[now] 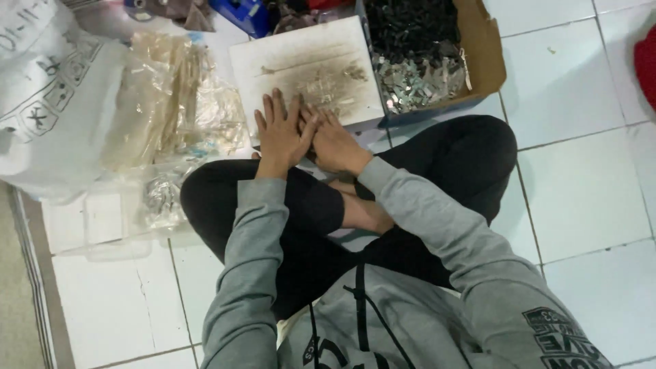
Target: Organizing and bagging small metal components from a storage box while sitting on the floor.
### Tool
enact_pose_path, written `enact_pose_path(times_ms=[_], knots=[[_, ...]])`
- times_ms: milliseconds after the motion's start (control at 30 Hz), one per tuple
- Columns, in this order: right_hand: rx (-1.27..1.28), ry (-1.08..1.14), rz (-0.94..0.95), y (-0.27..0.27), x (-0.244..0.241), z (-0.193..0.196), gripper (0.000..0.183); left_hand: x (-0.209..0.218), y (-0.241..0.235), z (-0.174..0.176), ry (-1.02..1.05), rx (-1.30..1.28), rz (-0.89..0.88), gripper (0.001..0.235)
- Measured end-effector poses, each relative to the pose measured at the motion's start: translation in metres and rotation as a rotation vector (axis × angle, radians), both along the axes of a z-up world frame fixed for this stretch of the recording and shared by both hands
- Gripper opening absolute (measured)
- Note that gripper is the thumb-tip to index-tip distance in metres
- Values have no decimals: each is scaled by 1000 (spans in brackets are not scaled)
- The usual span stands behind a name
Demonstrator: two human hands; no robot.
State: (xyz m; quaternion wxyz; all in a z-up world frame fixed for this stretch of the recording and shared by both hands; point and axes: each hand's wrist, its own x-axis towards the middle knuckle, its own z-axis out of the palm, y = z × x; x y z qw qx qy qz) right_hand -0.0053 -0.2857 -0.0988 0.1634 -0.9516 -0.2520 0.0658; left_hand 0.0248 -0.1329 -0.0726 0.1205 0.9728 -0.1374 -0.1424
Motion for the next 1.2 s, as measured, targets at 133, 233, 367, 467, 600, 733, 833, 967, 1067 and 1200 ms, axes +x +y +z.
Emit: enact_pose_path(times_ms=[133,233,367,467,600,733,833,967,1067,1200], knots=[[156,91,57,-68,-4,21,60,5,-12,11,138,82,25,89],[430,249,8,-125,-2,36,40,-1,-18,5,79,103,18,91],[529,95,-334,-216,23,36,30,6,-55,1,-247,-145,-18,61],[305,-112,-572,-304,43,-34,26,9,-111,13,-493,-455,-177,32],[-25,82,-1014,-348,55,-109,24,16,-196,12,-418,-653,-331,33],[-196,163,-941,-343,65,-131,25,43,-268,-41,-275,-658,-330,15],[-24,124,-1101,-337,70,-129,25,64,-312,-96,-102,-521,-270,24],[-26,280,-1169,-326,76,-105,23,71,-346,-147,-16,-325,-290,20],[1,291,-1203,-320,81,-109,22,68,-352,-150,-39,-329,-276,25],[48,237,-1198,-317,88,-120,23,74,-348,-135,76,-376,-207,33]])
